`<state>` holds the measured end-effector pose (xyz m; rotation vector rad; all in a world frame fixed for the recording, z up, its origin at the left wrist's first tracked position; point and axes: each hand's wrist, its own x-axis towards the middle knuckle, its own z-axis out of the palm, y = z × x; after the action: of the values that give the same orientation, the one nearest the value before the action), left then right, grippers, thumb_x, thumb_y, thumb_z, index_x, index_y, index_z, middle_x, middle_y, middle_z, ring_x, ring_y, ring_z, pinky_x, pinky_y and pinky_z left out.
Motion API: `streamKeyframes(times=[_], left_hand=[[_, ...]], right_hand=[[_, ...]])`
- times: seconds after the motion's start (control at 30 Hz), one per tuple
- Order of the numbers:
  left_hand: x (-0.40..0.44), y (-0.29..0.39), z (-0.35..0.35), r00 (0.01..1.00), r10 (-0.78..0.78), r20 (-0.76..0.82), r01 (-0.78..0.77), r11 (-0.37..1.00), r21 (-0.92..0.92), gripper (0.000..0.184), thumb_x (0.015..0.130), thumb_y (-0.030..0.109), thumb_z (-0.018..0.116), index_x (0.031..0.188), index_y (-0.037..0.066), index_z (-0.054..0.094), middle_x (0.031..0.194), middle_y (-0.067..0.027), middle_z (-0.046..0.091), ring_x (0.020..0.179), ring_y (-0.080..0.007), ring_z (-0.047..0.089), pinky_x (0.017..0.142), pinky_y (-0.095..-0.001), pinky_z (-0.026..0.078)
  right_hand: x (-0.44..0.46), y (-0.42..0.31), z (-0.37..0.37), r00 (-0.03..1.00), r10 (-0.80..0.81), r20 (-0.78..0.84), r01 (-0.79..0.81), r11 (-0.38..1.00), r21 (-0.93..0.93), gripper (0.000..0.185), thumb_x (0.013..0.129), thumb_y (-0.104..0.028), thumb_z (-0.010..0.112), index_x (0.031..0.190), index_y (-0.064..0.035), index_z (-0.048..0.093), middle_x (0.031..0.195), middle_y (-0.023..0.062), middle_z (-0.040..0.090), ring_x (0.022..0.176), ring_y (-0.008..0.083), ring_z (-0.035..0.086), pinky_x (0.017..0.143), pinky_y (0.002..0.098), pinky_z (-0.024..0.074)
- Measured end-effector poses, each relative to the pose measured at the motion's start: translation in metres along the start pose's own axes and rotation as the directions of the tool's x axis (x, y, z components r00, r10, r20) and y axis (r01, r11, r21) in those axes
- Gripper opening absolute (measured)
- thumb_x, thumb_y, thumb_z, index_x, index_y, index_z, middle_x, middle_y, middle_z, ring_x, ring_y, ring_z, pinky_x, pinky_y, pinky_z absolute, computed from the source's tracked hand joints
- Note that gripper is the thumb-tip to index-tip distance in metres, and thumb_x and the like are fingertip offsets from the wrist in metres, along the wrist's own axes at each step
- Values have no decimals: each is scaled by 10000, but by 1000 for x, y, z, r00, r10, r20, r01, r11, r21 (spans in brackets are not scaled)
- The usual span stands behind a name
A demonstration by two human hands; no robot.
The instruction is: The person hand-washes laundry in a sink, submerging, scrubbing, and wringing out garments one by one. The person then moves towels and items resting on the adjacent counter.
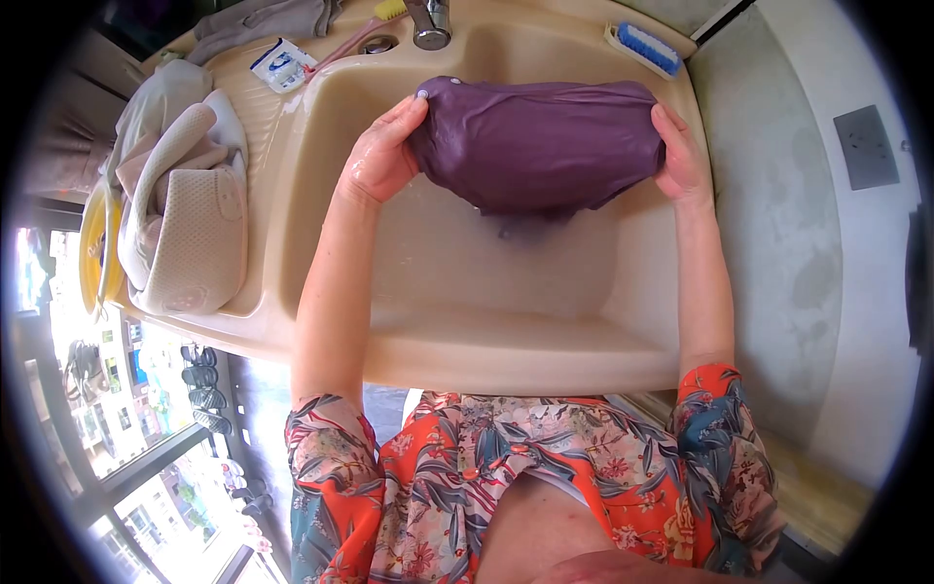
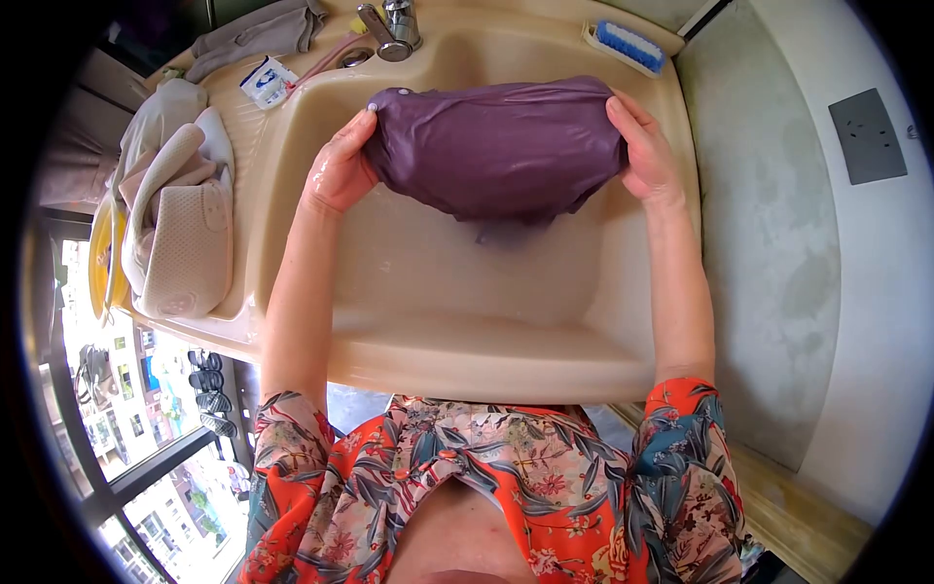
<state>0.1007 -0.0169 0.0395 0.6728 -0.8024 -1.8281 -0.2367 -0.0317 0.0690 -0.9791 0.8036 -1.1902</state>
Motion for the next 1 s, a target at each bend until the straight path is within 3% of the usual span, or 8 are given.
streamKeyframes(times=[0.4, 1.0], left_hand=[[1, -4, -3, 1000, 0, -13, -1, 999, -42, 366, 877, 276, 492, 1164, 48, 488, 1088, -29, 562, 994, -153, 538, 843, -341, 441], [-2, -6, -14, 998, -52, -46, 47, 993, -104, 359, 881, 267, 487, 1158, 39, 486, 1073, -37, 569, 980, -144, 547, 831, -314, 445]], right_hand=[[4, -2, 5, 998, 36, -49, -35, 999, 16, 246, 858, -150, 542, 1082, -49, 559, 1037, 52, 590, 931, 135, 560, 809, 278, 459], [-8, -7, 11, 997, 0, 83, -1, 1000, 13, 289, 887, -163, 477, 1126, -3, 512, 1076, 82, 568, 966, 156, 549, 840, 291, 442]])
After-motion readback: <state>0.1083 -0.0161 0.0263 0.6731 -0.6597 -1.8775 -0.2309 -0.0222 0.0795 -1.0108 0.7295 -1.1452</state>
